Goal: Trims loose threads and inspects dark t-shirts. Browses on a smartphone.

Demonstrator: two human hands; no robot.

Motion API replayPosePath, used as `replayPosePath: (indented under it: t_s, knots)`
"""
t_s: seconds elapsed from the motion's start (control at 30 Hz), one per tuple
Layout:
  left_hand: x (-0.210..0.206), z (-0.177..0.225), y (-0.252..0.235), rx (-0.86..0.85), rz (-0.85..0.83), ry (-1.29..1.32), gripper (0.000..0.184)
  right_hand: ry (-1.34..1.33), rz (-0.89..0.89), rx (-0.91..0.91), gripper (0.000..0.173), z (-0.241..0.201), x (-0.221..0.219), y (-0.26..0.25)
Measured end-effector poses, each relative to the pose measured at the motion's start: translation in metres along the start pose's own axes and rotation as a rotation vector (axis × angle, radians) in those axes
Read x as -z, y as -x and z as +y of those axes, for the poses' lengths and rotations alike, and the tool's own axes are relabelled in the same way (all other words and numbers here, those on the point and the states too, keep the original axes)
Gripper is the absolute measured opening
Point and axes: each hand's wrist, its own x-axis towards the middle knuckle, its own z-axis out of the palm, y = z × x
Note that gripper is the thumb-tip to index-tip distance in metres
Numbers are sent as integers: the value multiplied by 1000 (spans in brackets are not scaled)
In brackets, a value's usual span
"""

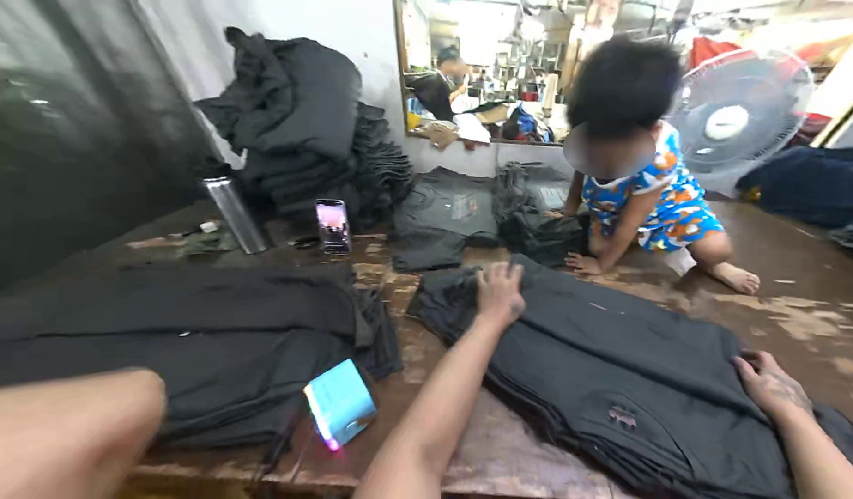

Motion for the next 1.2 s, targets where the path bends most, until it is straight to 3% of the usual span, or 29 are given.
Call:
replayPosePath:
  t_s: [0.1,0.23,0.33,0.4,0.43,0.5,0.57,0.63,0.77,0.83,0.9,0.97,1.07,1.2]
  knots:
    - [3,42,47,-167,-87,163,52,-57,92,79,45,11,-3,2]
    - [-17,54,83,-295,-447,118,40,24,258,466,50,-15,11,47]
    - [-22,49,87,-286,-407,143,38,72,6,657,48,-62,4,148]
    - [-19,51,87,-276,-403,139,38,115,-109,713,59,-64,-33,209]
    - [-19,52,88,-277,-408,126,37,142,14,780,69,-53,-57,229]
    - [-18,54,89,-281,-411,128,42,34,182,786,66,-33,-77,252]
    - [-19,56,88,-294,-385,189,66,-101,231,713,54,-20,-75,262]
    - [-17,52,82,-286,-250,266,72,-206,234,650,46,-15,-68,268]
    - [-7,-6,14,-32,245,314,45,-270,250,612,39,-9,-57,265]
    - [10,-54,-24,246,326,249,43,-284,261,607,39,-4,-57,260]
    - [22,-103,-40,503,248,132,51,-300,269,593,39,-3,-57,255]
    - [36,-125,-39,655,15,42,66,-363,272,569,34,-8,-55,251]
    - [56,-116,-40,680,-231,-38,78,-493,292,550,31,-18,-53,247]
    - [61,-97,-47,650,-293,-155,75,-530,341,556,33,-30,-55,246]
